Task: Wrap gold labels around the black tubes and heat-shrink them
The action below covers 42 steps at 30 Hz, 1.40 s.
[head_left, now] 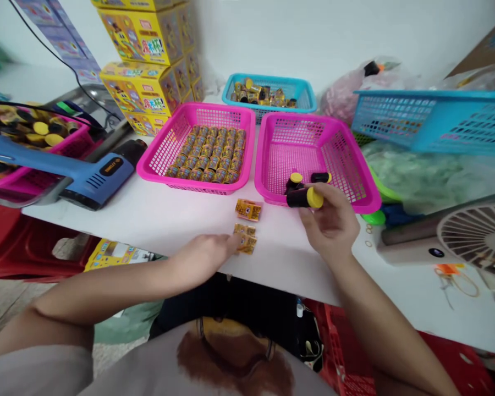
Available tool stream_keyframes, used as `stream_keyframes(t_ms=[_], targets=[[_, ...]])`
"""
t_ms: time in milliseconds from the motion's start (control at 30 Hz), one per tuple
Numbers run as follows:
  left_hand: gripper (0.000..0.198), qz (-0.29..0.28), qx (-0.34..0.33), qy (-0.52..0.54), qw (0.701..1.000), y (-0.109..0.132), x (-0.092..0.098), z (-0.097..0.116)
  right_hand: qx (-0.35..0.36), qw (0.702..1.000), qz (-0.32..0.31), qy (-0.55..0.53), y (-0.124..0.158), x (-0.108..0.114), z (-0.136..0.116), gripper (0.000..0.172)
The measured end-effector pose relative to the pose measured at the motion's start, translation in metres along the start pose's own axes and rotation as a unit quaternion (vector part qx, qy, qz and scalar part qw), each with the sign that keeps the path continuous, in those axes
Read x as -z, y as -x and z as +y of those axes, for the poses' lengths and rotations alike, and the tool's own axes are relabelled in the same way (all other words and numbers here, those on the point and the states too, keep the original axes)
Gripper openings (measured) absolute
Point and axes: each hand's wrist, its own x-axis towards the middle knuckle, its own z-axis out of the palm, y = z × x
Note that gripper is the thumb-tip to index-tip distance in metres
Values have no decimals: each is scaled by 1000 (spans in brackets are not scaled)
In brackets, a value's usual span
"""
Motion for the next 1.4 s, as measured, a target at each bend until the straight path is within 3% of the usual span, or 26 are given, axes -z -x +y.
stream_keyframes(t_ms=[100, 167, 200, 367, 433, 533, 667, 767, 900, 1000, 1067, 1233, 1300, 1400], targets=[[14, 121, -7, 53, 991, -7, 8, -10, -37, 996, 16, -83, 0, -7, -1, 49], [7, 206, -37, 144, 967, -22, 13, -16, -54, 991, 10, -120, 0, -9, -4, 47], [14, 238, -56, 200, 949, -33, 15, -18, -61, 989, 6, -131, 0, -9, -7, 45], [46, 285, -109, 414, 858, -80, 14, -22, -123, 984, 12, -127, 5, -9, -16, 39], [54, 286, -130, 421, 851, -88, 8, -24, -164, 975, 15, -149, 7, -8, -16, 35], [61, 327, -197, 342, 859, -89, -1, -27, -210, 953, -1, -220, 8, -7, -18, 29], [64, 376, -231, 259, 859, -84, -9, -30, -225, 939, -39, -256, 4, -6, -25, 27], [63, 379, -213, 266, 861, -82, -12, -33, -223, 944, -70, -233, 0, -5, -30, 24], [50, 339, -235, 327, 850, -82, -12, -37, -214, 950, -115, -198, -3, -2, -31, 26], [37, 288, -234, 391, 842, -85, -11, -38, -212, 957, -107, -167, -3, -1, -27, 32], [39, 261, -206, 444, 832, -86, -10, -36, -221, 958, -92, -161, -4, -1, -25, 32], [46, 252, -180, 529, 790, -84, -8, -32, -327, 911, -131, -213, -5, 0, -23, 28], [37, 241, -174, 531, 793, -82, -7, -33, -364, 896, -125, -221, -4, 0, -23, 33], [36, 241, -156, 511, 810, -80, -6, -35, -374, 897, -74, -222, -4, 0, -22, 38]])
